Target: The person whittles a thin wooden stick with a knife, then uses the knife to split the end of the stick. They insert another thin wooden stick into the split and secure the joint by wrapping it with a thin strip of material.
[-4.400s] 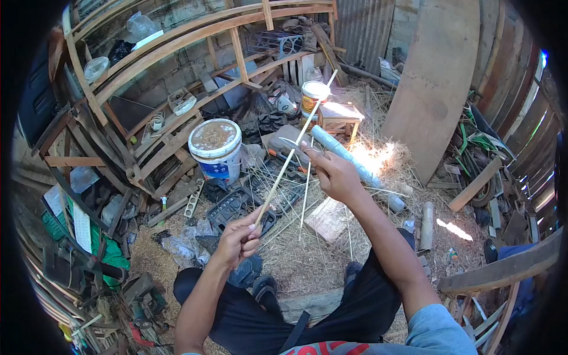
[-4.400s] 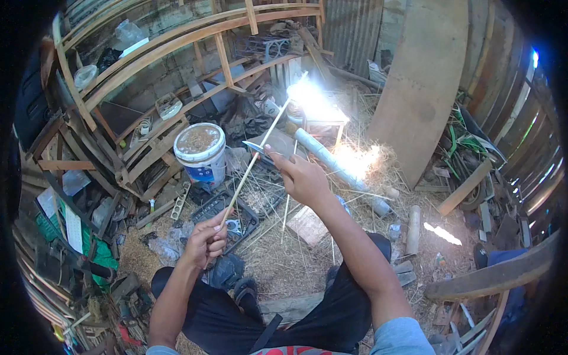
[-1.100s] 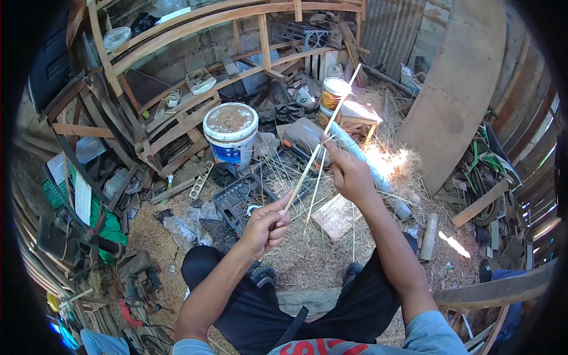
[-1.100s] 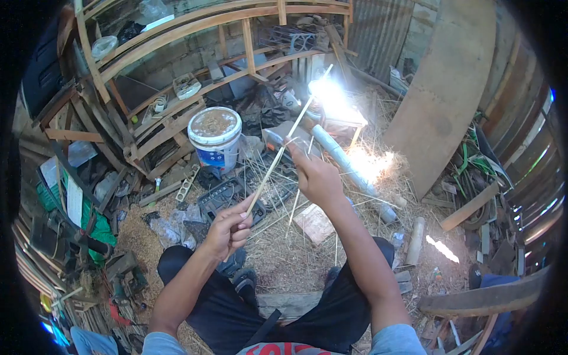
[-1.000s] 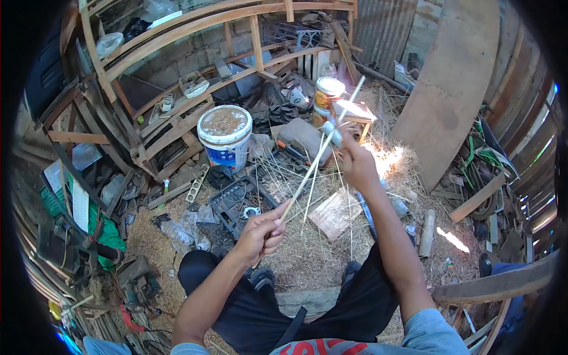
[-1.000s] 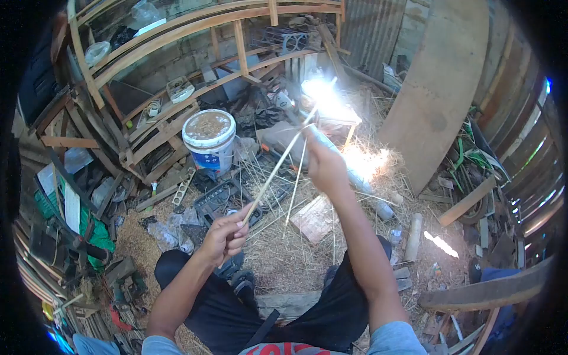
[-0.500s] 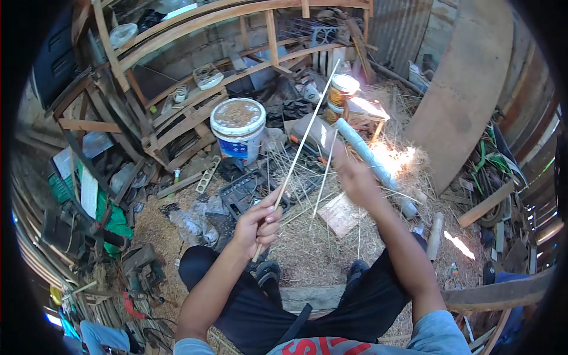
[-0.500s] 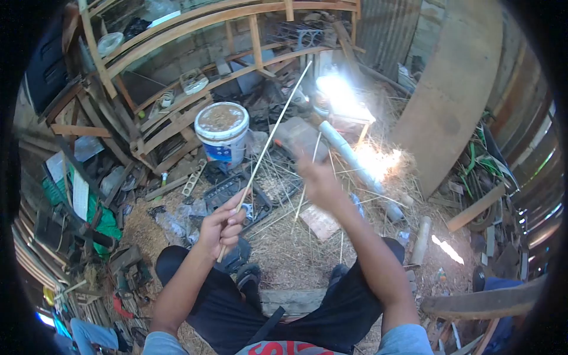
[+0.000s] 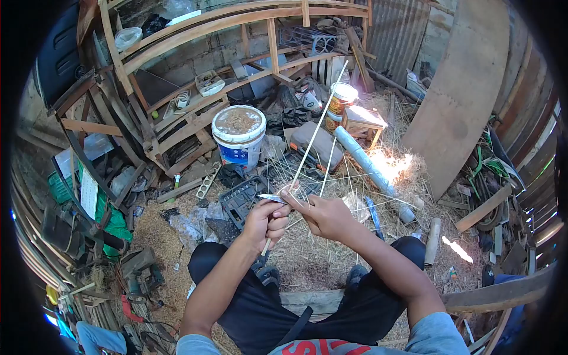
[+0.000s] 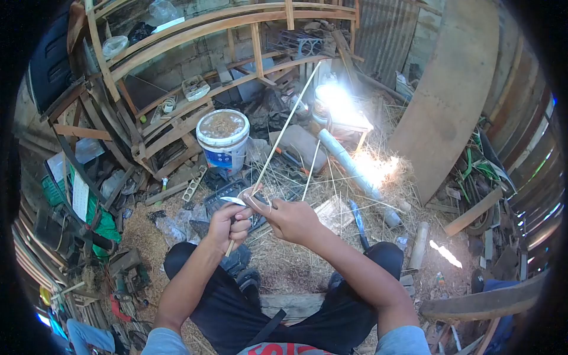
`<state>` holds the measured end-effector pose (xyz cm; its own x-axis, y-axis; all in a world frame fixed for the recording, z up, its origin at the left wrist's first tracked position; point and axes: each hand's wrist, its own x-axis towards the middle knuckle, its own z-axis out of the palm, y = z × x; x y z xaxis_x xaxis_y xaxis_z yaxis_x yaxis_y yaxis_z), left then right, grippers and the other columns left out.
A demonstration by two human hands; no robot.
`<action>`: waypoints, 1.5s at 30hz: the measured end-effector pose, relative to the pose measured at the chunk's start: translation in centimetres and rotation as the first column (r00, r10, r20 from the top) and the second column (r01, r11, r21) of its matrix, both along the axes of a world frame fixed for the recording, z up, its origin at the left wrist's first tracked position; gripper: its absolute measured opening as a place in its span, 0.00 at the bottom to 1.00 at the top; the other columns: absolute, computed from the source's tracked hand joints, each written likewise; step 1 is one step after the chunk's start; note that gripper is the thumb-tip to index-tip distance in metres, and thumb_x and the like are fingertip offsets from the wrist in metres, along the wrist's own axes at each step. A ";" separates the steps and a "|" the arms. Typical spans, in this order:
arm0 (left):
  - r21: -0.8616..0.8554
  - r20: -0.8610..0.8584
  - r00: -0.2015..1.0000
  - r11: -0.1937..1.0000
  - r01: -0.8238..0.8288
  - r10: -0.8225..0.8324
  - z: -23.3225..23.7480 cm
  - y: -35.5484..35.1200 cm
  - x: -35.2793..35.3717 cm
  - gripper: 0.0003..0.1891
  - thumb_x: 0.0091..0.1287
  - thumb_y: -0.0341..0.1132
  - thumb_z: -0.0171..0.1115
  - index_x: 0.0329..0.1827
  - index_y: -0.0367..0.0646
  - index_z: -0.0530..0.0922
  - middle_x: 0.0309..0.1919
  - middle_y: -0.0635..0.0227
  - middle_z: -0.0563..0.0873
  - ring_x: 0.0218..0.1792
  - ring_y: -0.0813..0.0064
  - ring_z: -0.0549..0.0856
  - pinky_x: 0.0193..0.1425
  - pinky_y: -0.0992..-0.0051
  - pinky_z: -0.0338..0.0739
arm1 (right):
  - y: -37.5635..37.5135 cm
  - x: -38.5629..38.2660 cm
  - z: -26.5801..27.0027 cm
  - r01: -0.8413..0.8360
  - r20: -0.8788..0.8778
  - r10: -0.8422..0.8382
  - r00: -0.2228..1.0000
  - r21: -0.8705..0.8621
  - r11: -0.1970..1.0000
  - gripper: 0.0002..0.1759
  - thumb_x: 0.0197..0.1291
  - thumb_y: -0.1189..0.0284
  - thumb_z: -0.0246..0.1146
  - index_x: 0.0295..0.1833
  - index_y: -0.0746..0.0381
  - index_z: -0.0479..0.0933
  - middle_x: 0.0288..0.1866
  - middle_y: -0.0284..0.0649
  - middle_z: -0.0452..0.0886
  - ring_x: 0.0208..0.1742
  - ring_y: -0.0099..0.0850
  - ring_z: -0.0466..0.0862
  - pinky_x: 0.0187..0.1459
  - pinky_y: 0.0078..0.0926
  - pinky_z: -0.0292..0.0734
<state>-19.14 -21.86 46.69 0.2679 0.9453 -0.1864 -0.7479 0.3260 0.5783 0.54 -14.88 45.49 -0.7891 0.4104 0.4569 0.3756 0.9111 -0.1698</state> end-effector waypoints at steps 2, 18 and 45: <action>0.003 -0.012 1.000 1.000 0.002 -0.002 -0.1 0.1 0.0 0.11 0.74 0.29 0.45 0.57 0.45 0.71 0.23 0.78 0.65 0.13 0.91 0.55 0.11 0.85 0.44 | 0.1 0.1 -0.1 0.027 -0.006 -0.027 1.000 0.030 0.999 0.41 0.60 0.68 0.61 0.78 0.38 0.55 0.31 0.40 0.75 0.24 0.40 0.81 0.22 0.39 0.74; 0.084 -0.136 0.988 0.993 0.086 -0.074 0.1 -0.8 0.6 0.28 0.75 0.29 0.43 0.79 0.49 0.57 0.25 0.78 0.62 0.14 0.91 0.55 0.13 0.85 0.47 | 3.4 1.8 0.7 0.208 -0.067 -0.205 0.977 0.051 0.977 0.41 0.59 0.73 0.61 0.78 0.43 0.58 0.28 0.40 0.76 0.27 0.39 0.81 0.26 0.37 0.75; -0.002 -0.230 0.963 0.989 0.148 -0.144 -0.8 -3.9 -0.6 0.28 0.75 0.29 0.45 0.79 0.46 0.57 0.24 0.78 0.60 0.14 0.91 0.53 0.14 0.86 0.45 | 9.6 4.7 0.2 0.403 -0.236 -0.379 0.895 0.060 0.913 0.35 0.63 0.70 0.58 0.75 0.38 0.60 0.29 0.42 0.80 0.28 0.44 0.83 0.30 0.43 0.78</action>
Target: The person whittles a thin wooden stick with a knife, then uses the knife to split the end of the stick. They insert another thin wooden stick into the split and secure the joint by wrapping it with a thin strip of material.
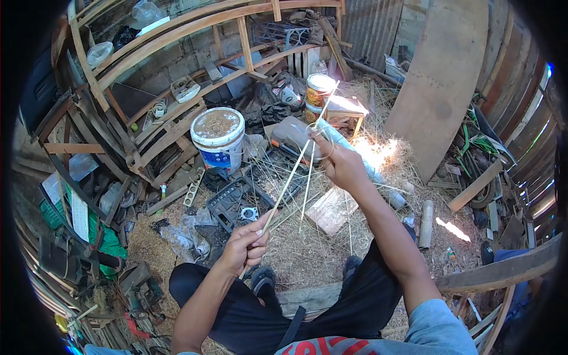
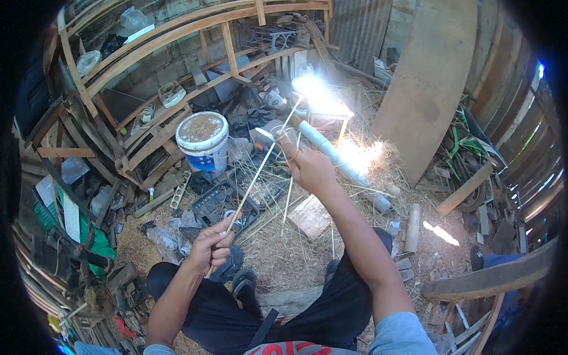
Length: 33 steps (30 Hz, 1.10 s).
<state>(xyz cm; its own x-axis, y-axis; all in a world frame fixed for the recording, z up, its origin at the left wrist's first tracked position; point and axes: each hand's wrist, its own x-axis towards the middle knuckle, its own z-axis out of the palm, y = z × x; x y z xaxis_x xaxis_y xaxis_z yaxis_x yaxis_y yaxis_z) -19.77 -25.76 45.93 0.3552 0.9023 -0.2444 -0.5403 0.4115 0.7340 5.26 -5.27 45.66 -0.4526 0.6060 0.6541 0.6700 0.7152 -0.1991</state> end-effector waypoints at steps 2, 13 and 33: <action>-0.007 -0.011 1.000 1.000 0.016 -0.016 0.2 -0.2 0.1 0.28 0.75 0.29 0.45 0.78 0.45 0.58 0.24 0.78 0.60 0.14 0.91 0.54 0.14 0.87 0.45 | 0.5 0.7 0.7 0.062 -0.023 -0.064 0.998 -0.090 0.994 0.34 0.65 0.70 0.57 0.75 0.38 0.61 0.30 0.45 0.81 0.30 0.46 0.83 0.32 0.43 0.78; -0.114 0.060 0.995 0.990 0.080 -0.074 -1.7 -1.5 -0.6 0.29 0.73 0.29 0.46 0.78 0.45 0.57 0.23 0.77 0.62 0.13 0.90 0.54 0.12 0.86 0.46 | 13.6 15.8 -9.0 0.204 -0.485 -0.565 0.668 -0.611 0.765 0.21 0.71 0.61 0.50 0.58 0.63 0.76 0.26 0.47 0.80 0.22 0.35 0.78 0.27 0.38 0.73; 0.218 -0.016 0.999 0.976 -0.025 0.029 4.6 13.2 2.9 0.30 0.74 0.32 0.38 0.80 0.55 0.53 0.16 0.76 0.61 0.13 0.80 0.66 0.14 0.82 0.63 | -3.4 -2.4 2.5 -0.408 -0.593 0.090 0.800 -0.428 0.806 0.26 0.77 0.65 0.48 0.75 0.63 0.61 0.28 0.35 0.74 0.28 0.22 0.75 0.32 0.24 0.70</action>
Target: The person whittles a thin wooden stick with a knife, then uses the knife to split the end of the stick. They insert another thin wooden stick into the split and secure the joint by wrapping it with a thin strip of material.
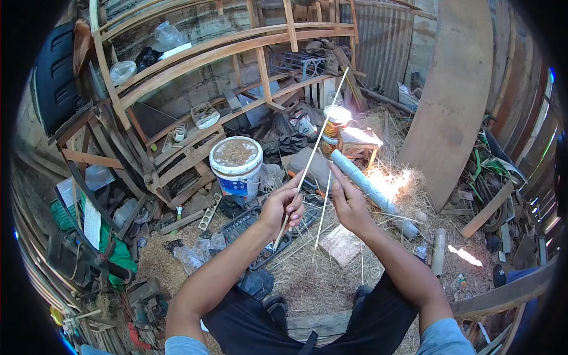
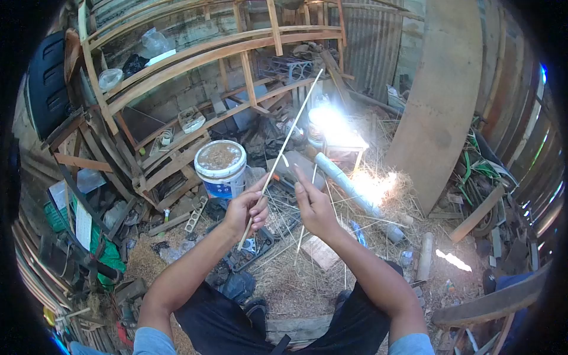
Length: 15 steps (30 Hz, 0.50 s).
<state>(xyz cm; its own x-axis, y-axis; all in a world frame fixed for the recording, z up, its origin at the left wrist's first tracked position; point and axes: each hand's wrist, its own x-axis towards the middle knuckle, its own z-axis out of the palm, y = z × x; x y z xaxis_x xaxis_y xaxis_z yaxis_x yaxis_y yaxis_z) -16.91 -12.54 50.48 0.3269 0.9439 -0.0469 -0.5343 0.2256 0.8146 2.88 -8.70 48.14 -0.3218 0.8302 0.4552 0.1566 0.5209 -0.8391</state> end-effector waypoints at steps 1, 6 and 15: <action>0.014 -0.012 1.000 1.000 -0.002 0.002 0.1 -0.1 0.2 0.30 0.74 0.32 0.38 0.80 0.55 0.54 0.16 0.76 0.61 0.13 0.80 0.66 0.13 0.82 0.62 | 0.1 -0.1 0.1 -0.020 0.025 0.017 1.000 0.117 0.993 0.26 0.76 0.67 0.48 0.75 0.63 0.61 0.31 0.38 0.76 0.30 0.26 0.77 0.34 0.26 0.72; 0.068 0.070 0.998 0.998 -0.007 0.002 1.0 0.4 1.0 0.29 0.73 0.33 0.39 0.79 0.53 0.55 0.16 0.75 0.65 0.10 0.82 0.64 0.11 0.84 0.59 | 0.0 -0.7 2.2 -0.230 0.328 0.102 0.939 0.381 0.895 0.33 0.65 0.78 0.53 0.77 0.55 0.61 0.37 0.46 0.79 0.37 0.44 0.82 0.41 0.38 0.77; -0.092 0.211 0.974 0.990 0.105 -0.083 1.2 -1.8 1.5 0.32 0.71 0.29 0.38 0.80 0.53 0.52 0.15 0.77 0.64 0.09 0.86 0.62 0.09 0.84 0.57 | -0.8 0.9 1.2 -0.352 0.453 0.123 0.883 0.465 0.812 0.40 0.59 0.75 0.58 0.78 0.47 0.58 0.30 0.40 0.77 0.29 0.40 0.82 0.28 0.37 0.77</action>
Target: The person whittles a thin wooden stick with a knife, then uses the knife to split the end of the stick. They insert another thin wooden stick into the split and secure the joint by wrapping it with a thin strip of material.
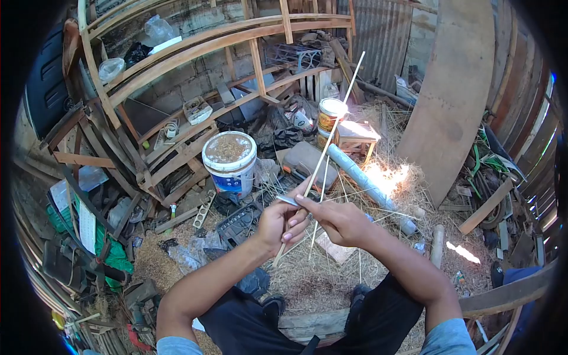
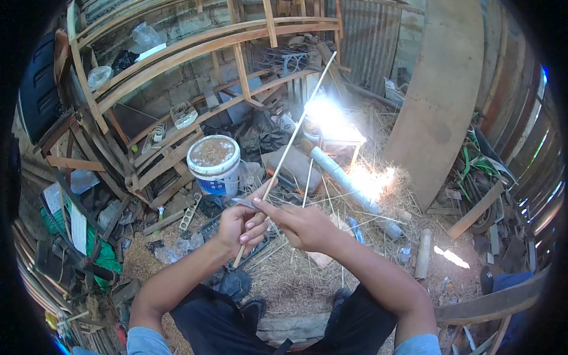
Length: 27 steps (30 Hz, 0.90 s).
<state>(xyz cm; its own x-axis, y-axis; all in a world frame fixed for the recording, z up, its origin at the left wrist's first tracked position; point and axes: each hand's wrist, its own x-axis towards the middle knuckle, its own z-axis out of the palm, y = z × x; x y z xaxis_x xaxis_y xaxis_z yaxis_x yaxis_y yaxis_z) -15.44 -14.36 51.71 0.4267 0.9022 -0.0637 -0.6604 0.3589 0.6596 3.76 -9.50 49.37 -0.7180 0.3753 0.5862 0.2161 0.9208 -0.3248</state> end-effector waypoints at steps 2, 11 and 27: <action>-0.031 0.023 1.000 0.999 0.012 -0.011 -0.1 -0.7 -0.3 0.32 0.71 0.29 0.38 0.80 0.52 0.52 0.15 0.77 0.63 0.08 0.86 0.62 0.09 0.84 0.57 | -0.2 0.2 0.2 0.041 0.106 -0.041 0.993 0.002 0.999 0.39 0.58 0.76 0.59 0.77 0.47 0.60 0.31 0.41 0.78 0.30 0.41 0.82 0.29 0.38 0.77; -0.017 0.094 0.995 0.999 -0.042 0.044 -1.2 -0.7 -1.3 0.29 0.73 0.30 0.40 0.78 0.54 0.57 0.15 0.78 0.63 0.10 0.86 0.61 0.11 0.84 0.55 | -0.6 -1.3 0.6 0.090 0.104 -0.083 0.991 -0.059 0.994 0.35 0.55 0.82 0.58 0.72 0.56 0.68 0.39 0.48 0.84 0.36 0.45 0.85 0.37 0.39 0.79; 0.059 0.001 0.990 0.988 -0.142 0.142 -2.2 -1.0 -3.8 0.07 0.74 0.31 0.43 0.49 0.49 0.70 0.17 0.78 0.63 0.10 0.87 0.59 0.09 0.86 0.50 | 0.9 -4.6 -1.7 0.253 -0.019 -0.254 0.967 0.181 0.950 0.41 0.57 0.74 0.61 0.77 0.40 0.62 0.24 0.38 0.73 0.20 0.38 0.77 0.24 0.37 0.75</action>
